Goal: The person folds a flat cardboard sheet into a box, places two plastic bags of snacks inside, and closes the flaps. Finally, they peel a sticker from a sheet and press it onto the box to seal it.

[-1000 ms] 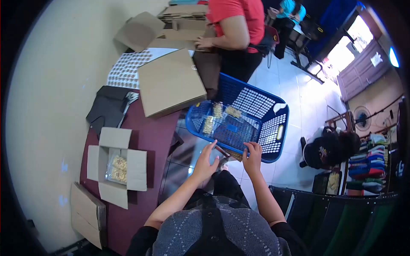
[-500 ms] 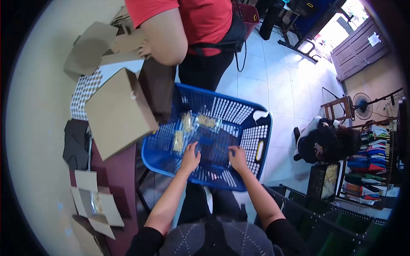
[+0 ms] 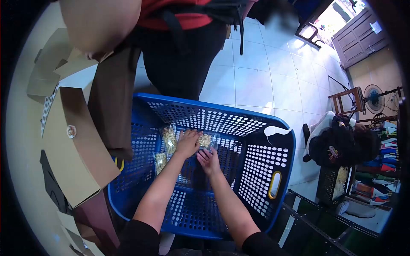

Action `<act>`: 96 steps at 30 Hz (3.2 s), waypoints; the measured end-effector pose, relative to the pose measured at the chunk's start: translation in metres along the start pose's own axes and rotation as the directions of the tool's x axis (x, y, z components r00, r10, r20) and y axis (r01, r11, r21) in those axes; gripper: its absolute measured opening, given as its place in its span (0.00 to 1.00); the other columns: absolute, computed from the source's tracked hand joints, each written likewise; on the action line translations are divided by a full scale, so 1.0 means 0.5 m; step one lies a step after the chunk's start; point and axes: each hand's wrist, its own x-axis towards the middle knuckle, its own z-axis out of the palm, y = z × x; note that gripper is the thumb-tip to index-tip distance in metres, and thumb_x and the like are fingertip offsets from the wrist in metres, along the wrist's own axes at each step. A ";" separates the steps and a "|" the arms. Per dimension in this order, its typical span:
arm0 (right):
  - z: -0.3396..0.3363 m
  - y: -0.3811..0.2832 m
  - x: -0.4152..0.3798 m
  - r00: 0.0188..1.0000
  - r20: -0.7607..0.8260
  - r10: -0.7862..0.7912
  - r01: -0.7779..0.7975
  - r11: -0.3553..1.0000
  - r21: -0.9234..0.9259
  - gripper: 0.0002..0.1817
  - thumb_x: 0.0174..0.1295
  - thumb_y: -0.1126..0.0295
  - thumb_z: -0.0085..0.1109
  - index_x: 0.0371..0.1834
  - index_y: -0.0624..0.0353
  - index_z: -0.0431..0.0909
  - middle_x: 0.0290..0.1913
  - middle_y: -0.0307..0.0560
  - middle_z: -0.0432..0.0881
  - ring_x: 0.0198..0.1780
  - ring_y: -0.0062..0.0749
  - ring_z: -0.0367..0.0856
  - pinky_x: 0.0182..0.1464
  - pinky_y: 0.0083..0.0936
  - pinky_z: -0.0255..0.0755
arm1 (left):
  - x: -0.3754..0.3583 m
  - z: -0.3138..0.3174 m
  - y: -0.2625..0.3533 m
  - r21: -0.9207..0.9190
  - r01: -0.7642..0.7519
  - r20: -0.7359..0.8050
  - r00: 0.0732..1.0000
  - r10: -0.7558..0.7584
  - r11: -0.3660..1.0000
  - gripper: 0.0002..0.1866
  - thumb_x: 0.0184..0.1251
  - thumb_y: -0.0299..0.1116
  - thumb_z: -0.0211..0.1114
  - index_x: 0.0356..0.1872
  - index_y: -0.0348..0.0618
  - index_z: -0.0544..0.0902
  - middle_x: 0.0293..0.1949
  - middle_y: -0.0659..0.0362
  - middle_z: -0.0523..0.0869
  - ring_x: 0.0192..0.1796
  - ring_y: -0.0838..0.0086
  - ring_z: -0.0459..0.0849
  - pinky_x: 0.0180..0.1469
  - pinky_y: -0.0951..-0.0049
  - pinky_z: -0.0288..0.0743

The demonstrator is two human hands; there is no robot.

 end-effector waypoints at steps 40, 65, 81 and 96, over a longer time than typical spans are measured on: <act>0.340 0.804 -0.946 0.263 0.676 0.689 0.491 0.507 -0.708 0.23 0.68 0.66 0.53 0.61 0.69 0.66 0.54 0.45 0.77 0.54 0.24 0.75 0.57 0.22 0.68 | -1.276 -0.602 0.038 -0.763 -0.501 -0.490 0.037 -0.871 0.408 0.21 0.68 0.33 0.61 0.57 0.34 0.69 0.49 0.54 0.80 0.51 0.76 0.78 0.53 0.76 0.72; 0.434 0.978 -0.978 -0.009 0.285 0.958 0.714 0.206 -0.670 0.22 0.72 0.62 0.46 0.62 0.67 0.66 0.54 0.44 0.76 0.53 0.22 0.74 0.56 0.20 0.67 | -1.357 -0.594 -0.020 -0.735 -0.306 -0.462 -0.429 -0.777 0.606 0.22 0.76 0.39 0.45 0.62 0.34 0.62 0.51 0.50 0.78 0.53 0.71 0.76 0.56 0.70 0.69; 0.436 0.952 -1.022 -0.069 0.300 0.952 0.755 0.246 -0.608 0.24 0.65 0.68 0.57 0.60 0.67 0.63 0.53 0.45 0.75 0.54 0.24 0.74 0.57 0.24 0.68 | -1.365 -0.630 0.015 -0.792 -0.060 -0.540 -0.395 -0.743 0.607 0.23 0.77 0.43 0.39 0.61 0.34 0.64 0.44 0.47 0.81 0.47 0.67 0.81 0.49 0.69 0.72; 0.389 0.962 -1.050 -0.059 0.200 0.978 0.669 0.187 -0.719 0.33 0.61 0.71 0.62 0.66 0.62 0.56 0.59 0.45 0.69 0.60 0.25 0.69 0.61 0.26 0.65 | -1.434 -0.611 0.039 -0.822 -0.076 -0.510 -0.341 -0.790 0.564 0.22 0.76 0.44 0.43 0.56 0.34 0.68 0.41 0.48 0.83 0.46 0.69 0.82 0.48 0.68 0.73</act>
